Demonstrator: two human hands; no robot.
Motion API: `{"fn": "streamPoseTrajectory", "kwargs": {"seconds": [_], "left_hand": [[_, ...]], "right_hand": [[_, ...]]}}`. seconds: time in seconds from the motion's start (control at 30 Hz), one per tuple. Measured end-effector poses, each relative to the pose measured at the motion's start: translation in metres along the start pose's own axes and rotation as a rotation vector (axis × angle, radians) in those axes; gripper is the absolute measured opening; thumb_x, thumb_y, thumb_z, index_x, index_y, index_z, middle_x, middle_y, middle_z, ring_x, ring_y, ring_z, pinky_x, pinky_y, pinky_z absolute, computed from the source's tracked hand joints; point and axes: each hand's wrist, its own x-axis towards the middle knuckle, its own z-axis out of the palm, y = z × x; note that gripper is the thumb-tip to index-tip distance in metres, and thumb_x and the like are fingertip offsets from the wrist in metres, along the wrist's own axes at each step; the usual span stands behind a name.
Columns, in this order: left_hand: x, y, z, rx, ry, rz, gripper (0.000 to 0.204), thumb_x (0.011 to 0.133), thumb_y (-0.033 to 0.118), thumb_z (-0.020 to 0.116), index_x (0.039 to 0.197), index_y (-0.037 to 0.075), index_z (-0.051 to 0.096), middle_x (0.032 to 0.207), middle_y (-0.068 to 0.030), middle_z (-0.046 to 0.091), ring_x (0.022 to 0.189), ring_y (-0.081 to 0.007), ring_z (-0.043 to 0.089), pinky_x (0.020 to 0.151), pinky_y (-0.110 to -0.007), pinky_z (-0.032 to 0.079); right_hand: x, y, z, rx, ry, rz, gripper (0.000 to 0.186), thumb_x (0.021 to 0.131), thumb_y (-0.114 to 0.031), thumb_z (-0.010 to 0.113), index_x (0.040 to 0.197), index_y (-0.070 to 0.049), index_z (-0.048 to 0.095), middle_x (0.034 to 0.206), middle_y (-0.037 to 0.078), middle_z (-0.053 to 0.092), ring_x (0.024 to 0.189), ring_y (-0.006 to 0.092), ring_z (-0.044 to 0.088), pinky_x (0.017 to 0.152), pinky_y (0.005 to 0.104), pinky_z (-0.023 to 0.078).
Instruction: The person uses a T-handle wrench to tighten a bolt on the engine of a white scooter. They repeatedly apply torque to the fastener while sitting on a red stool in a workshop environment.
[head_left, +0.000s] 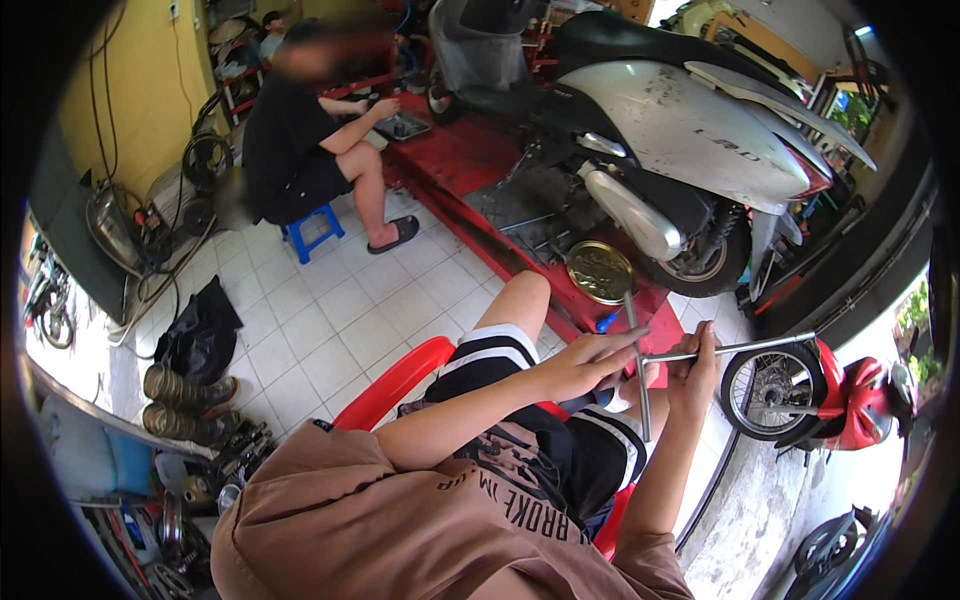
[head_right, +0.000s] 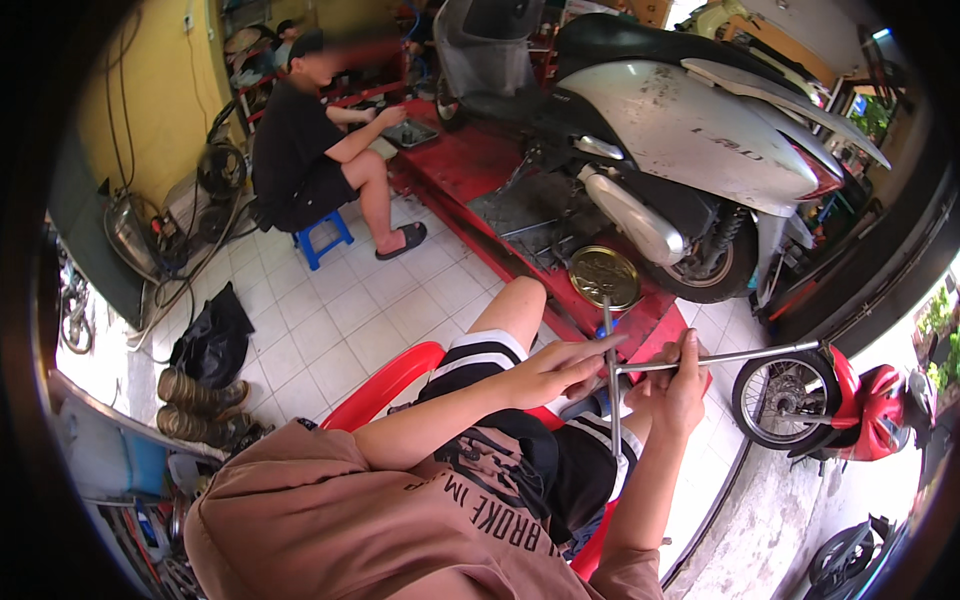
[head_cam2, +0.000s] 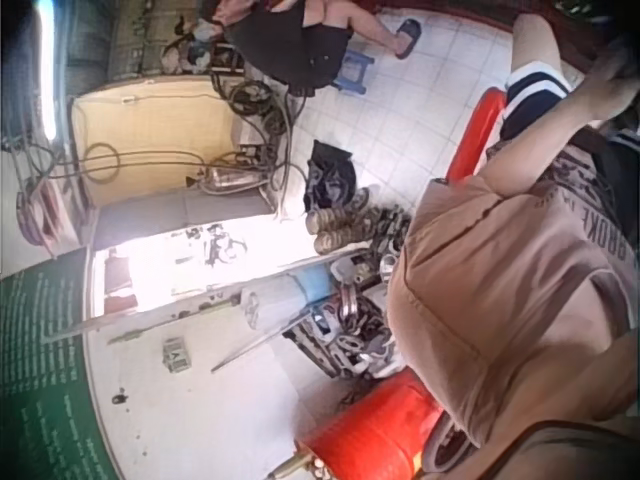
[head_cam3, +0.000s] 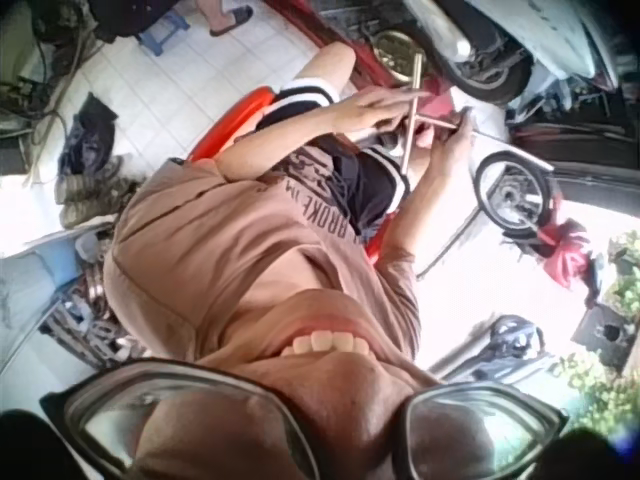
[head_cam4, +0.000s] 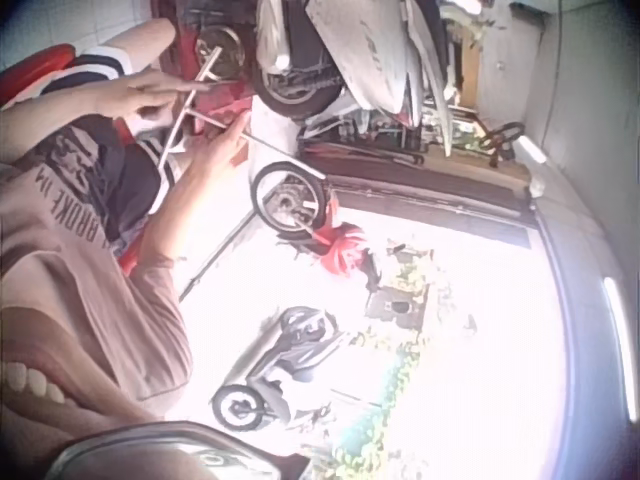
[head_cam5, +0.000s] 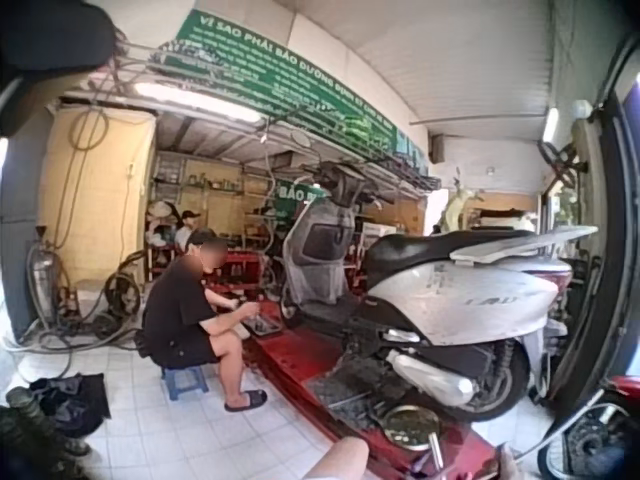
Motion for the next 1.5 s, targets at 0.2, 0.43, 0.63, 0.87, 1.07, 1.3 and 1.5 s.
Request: {"fn": "streamPoseTrajectory", "kwargs": {"seconds": [0.2,0.43,0.63,0.87,1.07,1.3,1.5], "left_hand": [[-0.02,0.009,0.008,-0.101,-0.393,-0.081,0.053,0.102,0.038,0.04,0.142,0.004,0.04,0.065,0.0021,0.044,0.056,-0.0073,0.041,0.052,-0.022,0.033],[-0.009,-0.025,-0.008,0.187,-0.008,-0.035,0.039,0.098,0.019,0.051,0.133,0.003,0.051,0.069,0.0049,0.046,0.062,-0.0026,0.038,0.055,-0.02,0.031],[-0.012,-0.019,0.019,0.205,-0.042,-0.114,0.025,0.098,0.018,0.054,0.106,-0.003,0.066,0.058,0.0067,0.039,0.053,-0.0031,0.034,0.048,-0.022,0.027],[-0.01,-0.029,0.027,-0.011,0.019,-0.106,0.026,0.099,0.018,0.052,0.106,-0.002,0.067,0.056,0.0065,0.04,0.051,-0.0031,0.034,0.05,-0.021,0.027],[-0.011,-0.033,0.026,0.578,0.177,0.058,0.021,0.089,0.018,0.064,0.091,-0.002,0.068,0.064,-0.0077,0.062,0.056,-0.0125,0.056,0.052,-0.03,0.042],[-0.014,-0.056,0.016,0.832,0.138,0.009,0.022,0.088,0.024,0.06,0.087,0.002,0.066,0.075,-0.0204,0.065,0.073,-0.0392,0.063,0.067,-0.048,0.049],[-0.018,-0.06,0.015,0.683,0.161,0.038,0.021,0.088,0.024,0.061,0.087,0.003,0.064,0.072,-0.0209,0.064,0.071,-0.0415,0.062,0.065,-0.049,0.049]], "right_hand": [[0.001,0.007,0.006,0.044,-0.006,0.024,0.03,0.099,-0.03,0.048,0.074,-0.015,0.042,0.052,-0.005,0.035,0.038,0.0066,0.028,0.037,0.0255,0.023],[-0.003,-0.002,0.007,0.093,-0.023,0.043,0.032,0.098,-0.032,0.051,0.073,-0.013,0.046,0.049,-0.004,0.035,0.037,0.0075,0.027,0.036,0.0241,0.022],[-0.006,-0.003,0.011,0.061,-0.08,0.084,0.035,0.099,-0.03,0.048,0.071,-0.01,0.046,0.053,-0.001,0.042,0.039,0.0072,0.03,0.04,0.0254,0.02],[-0.013,0.008,0.027,-0.325,-0.386,0.299,0.032,0.096,-0.026,0.055,0.072,-0.006,0.054,0.058,-0.004,0.046,0.044,0.0035,0.035,0.04,0.0216,0.024],[-0.003,0.033,0.006,-0.332,-0.292,0.534,0.032,0.091,-0.034,0.06,0.073,-0.008,0.06,0.058,-0.005,0.049,0.045,0.0043,0.04,0.041,0.0211,0.025],[0.003,0.04,0.006,-0.502,-0.368,0.442,0.024,0.089,-0.022,0.064,0.069,-0.01,0.059,0.06,-0.008,0.048,0.052,0.0022,0.039,0.047,0.0213,0.026],[0.001,0.036,0.014,-0.682,-0.495,0.352,0.031,0.091,-0.018,0.059,0.067,0.0,0.058,0.06,-0.001,0.054,0.056,0.0064,0.047,0.051,0.0239,0.035]]}}
